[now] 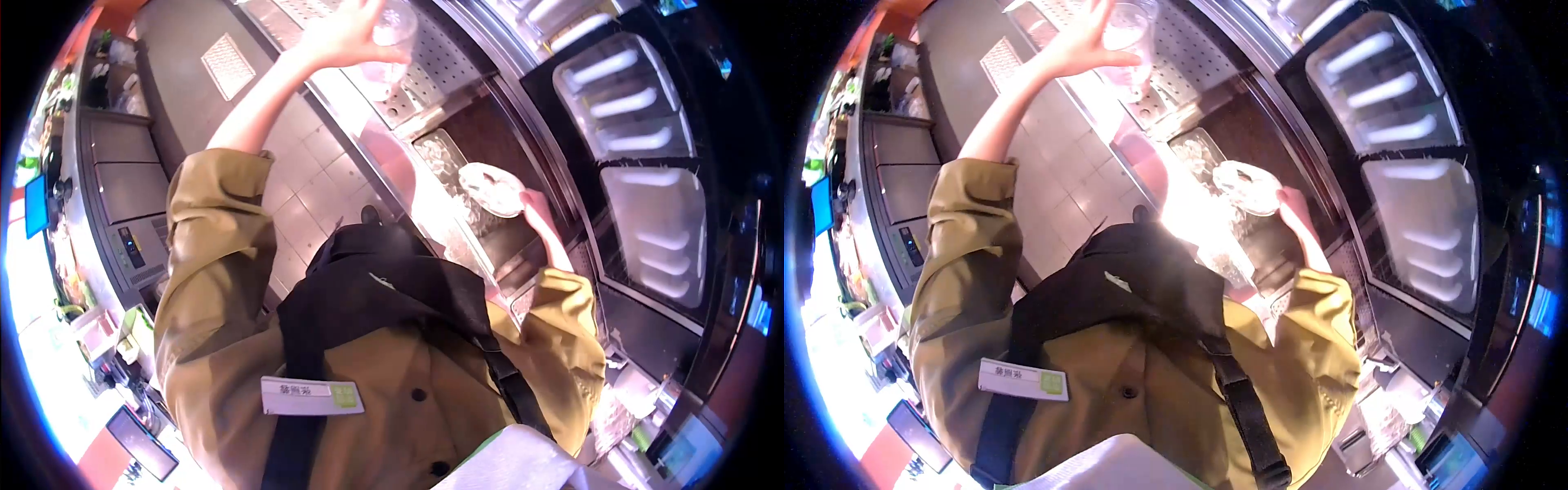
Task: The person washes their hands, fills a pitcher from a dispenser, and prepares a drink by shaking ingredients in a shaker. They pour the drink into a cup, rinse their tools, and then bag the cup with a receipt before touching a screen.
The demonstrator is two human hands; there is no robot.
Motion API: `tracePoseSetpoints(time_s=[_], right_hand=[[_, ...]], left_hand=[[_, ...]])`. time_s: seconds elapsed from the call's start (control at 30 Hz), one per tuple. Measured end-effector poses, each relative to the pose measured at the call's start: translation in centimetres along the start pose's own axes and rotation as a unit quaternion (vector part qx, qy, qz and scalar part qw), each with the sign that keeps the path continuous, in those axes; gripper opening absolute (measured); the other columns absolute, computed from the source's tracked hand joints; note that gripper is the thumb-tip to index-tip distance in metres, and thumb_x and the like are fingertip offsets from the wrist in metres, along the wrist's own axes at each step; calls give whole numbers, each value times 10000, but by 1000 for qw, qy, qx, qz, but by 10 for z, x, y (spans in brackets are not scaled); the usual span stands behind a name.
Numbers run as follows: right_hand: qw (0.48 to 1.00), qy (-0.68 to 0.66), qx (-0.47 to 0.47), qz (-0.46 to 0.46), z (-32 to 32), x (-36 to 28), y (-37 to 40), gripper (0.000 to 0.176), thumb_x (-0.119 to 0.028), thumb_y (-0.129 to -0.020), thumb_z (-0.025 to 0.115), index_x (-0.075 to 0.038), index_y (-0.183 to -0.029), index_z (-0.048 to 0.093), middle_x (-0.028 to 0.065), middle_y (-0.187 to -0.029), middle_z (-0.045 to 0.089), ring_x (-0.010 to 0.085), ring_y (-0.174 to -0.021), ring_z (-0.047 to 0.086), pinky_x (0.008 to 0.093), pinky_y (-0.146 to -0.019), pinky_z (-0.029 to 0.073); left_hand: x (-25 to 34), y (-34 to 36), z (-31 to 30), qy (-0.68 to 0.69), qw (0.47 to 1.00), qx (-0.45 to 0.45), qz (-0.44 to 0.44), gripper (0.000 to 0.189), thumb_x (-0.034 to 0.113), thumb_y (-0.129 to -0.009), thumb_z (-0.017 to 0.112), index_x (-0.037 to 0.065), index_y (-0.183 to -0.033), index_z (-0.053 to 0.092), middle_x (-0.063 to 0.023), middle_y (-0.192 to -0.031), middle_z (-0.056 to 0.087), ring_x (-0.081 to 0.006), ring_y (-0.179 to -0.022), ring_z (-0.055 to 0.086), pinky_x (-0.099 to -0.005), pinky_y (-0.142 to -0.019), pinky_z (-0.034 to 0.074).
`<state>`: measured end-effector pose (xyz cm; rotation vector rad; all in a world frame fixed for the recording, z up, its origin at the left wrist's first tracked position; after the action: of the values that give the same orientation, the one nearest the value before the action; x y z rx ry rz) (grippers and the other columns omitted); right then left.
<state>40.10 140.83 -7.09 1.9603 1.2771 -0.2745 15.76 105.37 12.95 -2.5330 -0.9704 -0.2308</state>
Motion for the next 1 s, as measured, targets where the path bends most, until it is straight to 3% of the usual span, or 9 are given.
tracePoseSetpoints(time_s=[0.13,0.27,0.4,0.47,0.5,0.73,0.8,0.9,1.0], right_hand=[[970,-7,132,-204,-44,-48,-21,258,-179,-821,471,56,-720,500,180,-571,497,170,-538,514,341,-485,361],[937,-45,162,-307,-95,-152,-43,229,-184,-818,483,39,-768,492,211,-615,497,213,-579,542,361,-533,380],[913,67,228,-331,-128,-247,-55,253,-255,-806,479,-5,-798,522,203,-709,549,345,-719,563,393,-617,415],[896,202,255,-301,-136,-288,-37,313,-251,-832,404,-2,-925,570,178,-747,588,300,-757,591,367,-649,442],[902,244,214,-283,-141,-304,-31,333,-268,-823,370,-19,-901,577,194,-813,590,360,-790,573,433,-683,432],[909,251,214,-254,-133,-304,-53,355,-279,-838,371,13,-854,572,199,-807,594,354,-803,578,443,-690,430],[925,202,202,-252,-123,-287,-75,321,-250,-837,406,12,-789,585,115,-601,592,257,-591,608,378,-582,471],[953,-43,64,-293,-103,-265,-87,236,-148,-824,432,20,-738,572,91,-513,554,136,-389,521,266,-398,415],[925,125,182,-309,-109,-271,-86,318,-236,-833,414,27,-760,576,137,-591,590,250,-539,597,366,-550,465]], left_hand=[[-8,1,-3,34,999,-28,1,1083,485,-585,723,59,-1358,96,-265,-1098,442,-383,-1008,462,-426,-832,385],[-16,-1,0,57,996,5,75,1078,433,-597,739,23,-1349,85,-273,-1226,371,-384,-1121,401,-402,-939,328],[-16,0,1,106,992,9,68,1074,364,-600,750,15,-1350,66,-267,-1274,329,-368,-1171,363,-379,-987,286],[-15,1,2,112,992,11,54,1079,338,-596,752,17,-1353,53,-266,-1280,323,-360,-1176,362,-376,-988,286],[-15,2,1,106,993,18,53,1084,331,-593,753,18,-1353,47,-265,-1280,324,-357,-1177,361,-374,-987,288],[-9,7,0,115,993,22,17,1107,314,-582,757,28,-1357,21,-256,-1267,347,-352,-1173,372,-372,-975,300],[-8,8,0,109,994,27,13,1108,315,-581,757,30,-1358,20,-257,-1258,358,-354,-1166,380,-373,-973,302],[-12,6,7,100,994,44,17,1114,320,-576,761,32,-1359,23,-260,-1248,370,-357,-1159,387,-374,-973,302],[-16,5,7,105,994,42,12,1121,326,-570,768,27,-1358,29,-261,-1243,375,-358,-1159,387,-375,-974,300]])
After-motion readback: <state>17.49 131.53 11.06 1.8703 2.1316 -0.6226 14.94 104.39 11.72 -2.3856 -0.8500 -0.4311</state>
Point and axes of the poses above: each hand's wrist, its own y-axis away from the middle knuckle, its own z-axis out of the palm, x = y × z, the point moved 1 cm from there along -y, towards the middle knuckle
